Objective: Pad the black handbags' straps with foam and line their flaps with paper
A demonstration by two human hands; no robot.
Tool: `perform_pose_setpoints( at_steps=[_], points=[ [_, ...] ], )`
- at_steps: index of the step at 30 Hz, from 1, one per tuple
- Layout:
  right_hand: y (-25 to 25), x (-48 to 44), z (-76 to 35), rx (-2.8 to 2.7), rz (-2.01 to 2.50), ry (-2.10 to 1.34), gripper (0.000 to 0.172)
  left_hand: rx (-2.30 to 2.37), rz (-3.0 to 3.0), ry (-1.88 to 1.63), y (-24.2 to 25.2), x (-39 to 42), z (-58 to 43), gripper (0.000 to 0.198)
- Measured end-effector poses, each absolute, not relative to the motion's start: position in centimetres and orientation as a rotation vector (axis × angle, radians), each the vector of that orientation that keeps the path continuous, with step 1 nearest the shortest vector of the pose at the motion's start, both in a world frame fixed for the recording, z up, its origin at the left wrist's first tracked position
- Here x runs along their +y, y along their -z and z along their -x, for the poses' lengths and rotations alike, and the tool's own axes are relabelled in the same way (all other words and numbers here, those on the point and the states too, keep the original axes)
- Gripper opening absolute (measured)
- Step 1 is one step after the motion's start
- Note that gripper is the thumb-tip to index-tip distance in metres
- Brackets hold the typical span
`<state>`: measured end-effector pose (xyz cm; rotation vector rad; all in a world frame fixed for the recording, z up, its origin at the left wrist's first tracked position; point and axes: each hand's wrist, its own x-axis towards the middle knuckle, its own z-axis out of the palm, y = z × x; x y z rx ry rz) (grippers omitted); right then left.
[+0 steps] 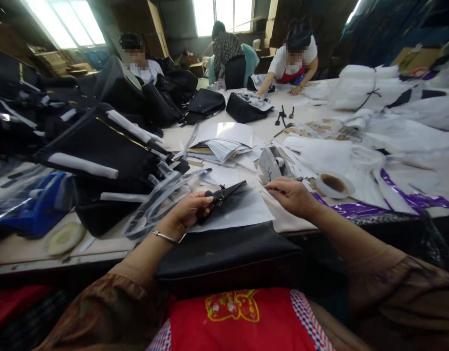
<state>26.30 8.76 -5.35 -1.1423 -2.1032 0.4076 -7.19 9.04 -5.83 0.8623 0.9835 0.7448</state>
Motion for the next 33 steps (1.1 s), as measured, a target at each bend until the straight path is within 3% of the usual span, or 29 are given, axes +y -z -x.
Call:
perform_pose_setpoints(
  at_steps=[5, 11, 16, 21, 33],
  points=[
    [1.8, 6.5, -23.4, -2.184, 0.995, -0.627, 0.018, 1.011, -0.905, -0.727, 5.2, 9.0, 6.7, 0.022],
    [-2.6, 6.4, -19.1, -2.716, 0.923, -1.096, 0.024, 0.971, -1.105, -0.595, 5.5, 8.6, 5.9, 0.022],
    [-2.4, 7.8, -14.9, -3.108, 0.996, -0.893, 0.034, 1.008, -1.341, -0.478, 5.4, 7.7, 5.4, 0.022],
    [-1.5, 7.0, -11.8, -3.379, 0.94, -0.636, 0.025, 1.117, -1.469, -0.404, 4.7, 7.3, 5.2, 0.019],
    [-0.2, 6.4, -12.3, -3.325, 0.97, -0.667, 0.025, 1.064, -1.522, -0.464, 6.2, 7.7, 5.6, 0.023]
  ],
)
